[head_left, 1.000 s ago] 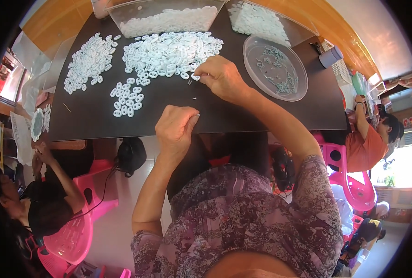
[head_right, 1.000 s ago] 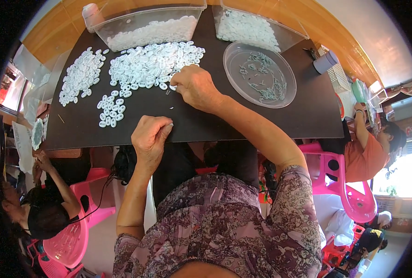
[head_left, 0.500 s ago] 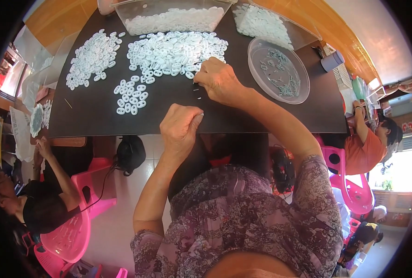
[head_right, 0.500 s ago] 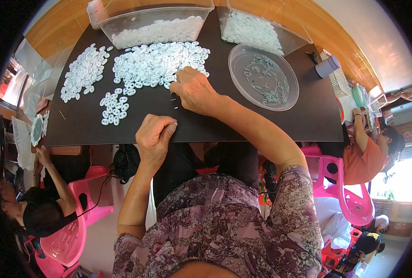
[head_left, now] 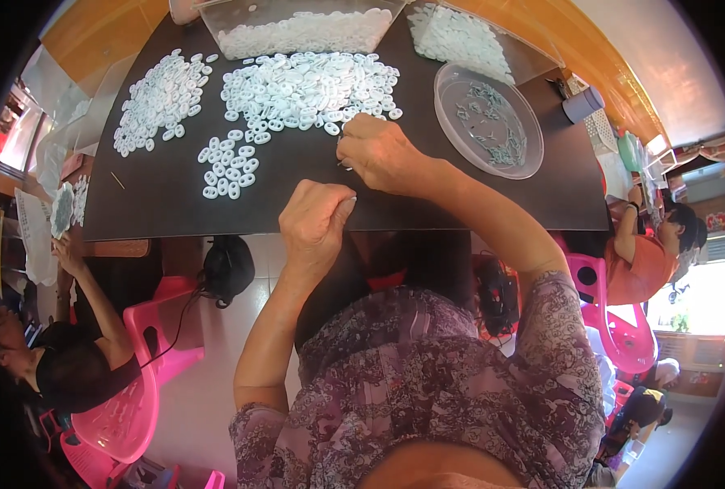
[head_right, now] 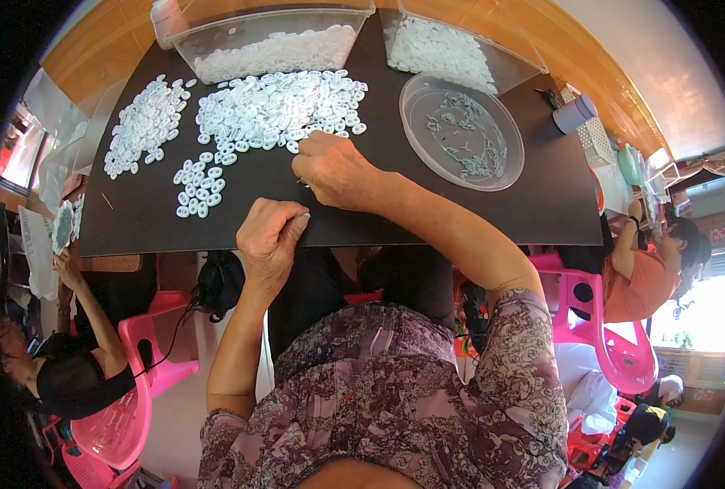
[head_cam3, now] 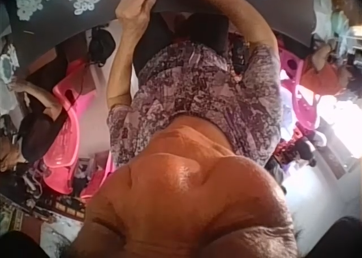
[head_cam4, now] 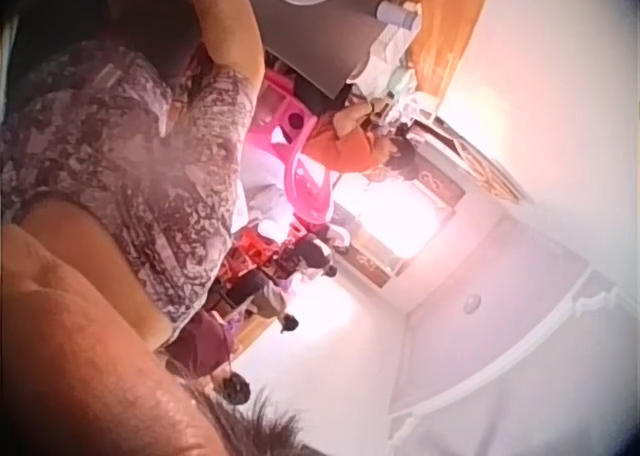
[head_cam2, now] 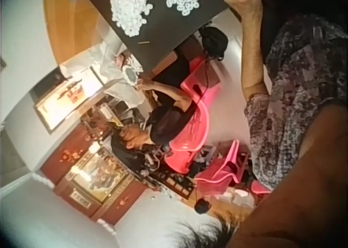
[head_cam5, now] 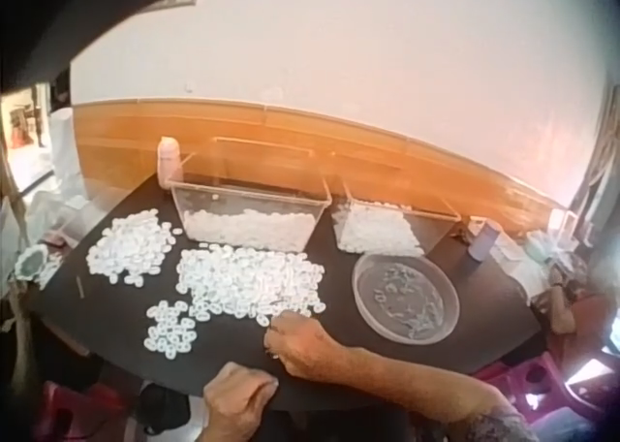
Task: Sorting and inspecting small white plastic components on a table in a workshop environment.
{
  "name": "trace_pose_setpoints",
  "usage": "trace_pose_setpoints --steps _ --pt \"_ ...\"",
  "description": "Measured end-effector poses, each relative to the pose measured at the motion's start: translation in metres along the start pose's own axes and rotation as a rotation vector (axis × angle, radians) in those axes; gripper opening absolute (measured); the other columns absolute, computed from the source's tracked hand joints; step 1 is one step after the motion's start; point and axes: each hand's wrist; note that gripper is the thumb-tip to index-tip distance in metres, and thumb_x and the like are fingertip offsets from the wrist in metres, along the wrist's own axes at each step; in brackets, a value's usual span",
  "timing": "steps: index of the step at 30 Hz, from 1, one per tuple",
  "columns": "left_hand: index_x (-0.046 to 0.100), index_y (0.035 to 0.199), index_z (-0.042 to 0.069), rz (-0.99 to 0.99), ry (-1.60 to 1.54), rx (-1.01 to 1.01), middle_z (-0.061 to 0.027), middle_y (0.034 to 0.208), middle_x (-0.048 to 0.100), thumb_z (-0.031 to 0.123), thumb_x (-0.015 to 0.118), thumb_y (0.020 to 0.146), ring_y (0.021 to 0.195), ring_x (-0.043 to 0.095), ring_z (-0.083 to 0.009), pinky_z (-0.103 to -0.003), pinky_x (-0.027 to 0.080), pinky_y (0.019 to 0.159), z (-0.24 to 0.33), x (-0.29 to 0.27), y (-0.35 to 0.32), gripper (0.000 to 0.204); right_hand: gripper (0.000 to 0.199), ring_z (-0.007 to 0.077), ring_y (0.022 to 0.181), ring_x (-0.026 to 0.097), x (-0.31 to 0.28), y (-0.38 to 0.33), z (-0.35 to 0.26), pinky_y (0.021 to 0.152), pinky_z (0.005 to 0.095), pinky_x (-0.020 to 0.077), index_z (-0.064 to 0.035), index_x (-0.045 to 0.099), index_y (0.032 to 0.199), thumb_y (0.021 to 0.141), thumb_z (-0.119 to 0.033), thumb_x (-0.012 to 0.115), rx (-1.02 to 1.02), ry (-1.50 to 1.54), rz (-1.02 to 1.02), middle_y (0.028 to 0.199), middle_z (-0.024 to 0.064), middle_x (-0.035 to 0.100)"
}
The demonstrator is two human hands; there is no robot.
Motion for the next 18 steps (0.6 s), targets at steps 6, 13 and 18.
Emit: trace_pose_setpoints --steps 6,13,18 --pt "0.063 0.077 0.003 -0.006 0.000 -0.008 -0.0070 0.070 0.060 -0.004 0.070 0.067 0.064 0.055 -0.0231 -0.032 0.044 0.055 0.002 -0.001 -0.002 0.014 0.009 0.0278 0.070 0.052 0.000 0.001 -0.001 0.061 0.0375 0.0426 -0.0031 0.054 0.072 0.069 -0.004 0.063 -0.094 -0.030 -0.019 0.072 0.0105 0.050" --pt "0.066 0.085 -0.003 0.031 -0.365 -0.354 -0.0023 0.077 0.057 -0.001 0.066 0.079 0.067 0.047 -0.0082 -0.021 0.037 0.060 0.007 -0.018 -0.021 0.006 0.014 0.0269 0.065 0.047 -0.019 -0.026 -0.034 0.057 0.0365 0.0393 -0.0040 0.047 0.068 0.066 -0.003 0.060 -0.167 0.034 -0.059 0.068 0.0095 0.044" --pt "0.062 0.089 -0.004 0.102 -0.574 -0.540 -0.0069 0.084 0.063 0.001 0.063 0.084 0.080 0.060 -0.0128 -0.024 0.048 0.076 0.012 -0.020 -0.024 0.007 0.012 0.0246 0.064 0.049 -0.033 -0.055 -0.053 0.055 0.0355 0.0413 -0.0045 0.052 0.072 0.069 0.003 0.061 -0.004 0.238 -0.027 0.068 0.0076 0.046"
Point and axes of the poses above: each hand's wrist, its own y-axis towards the middle knuckle, its own x-axis out of the palm, z = x × y
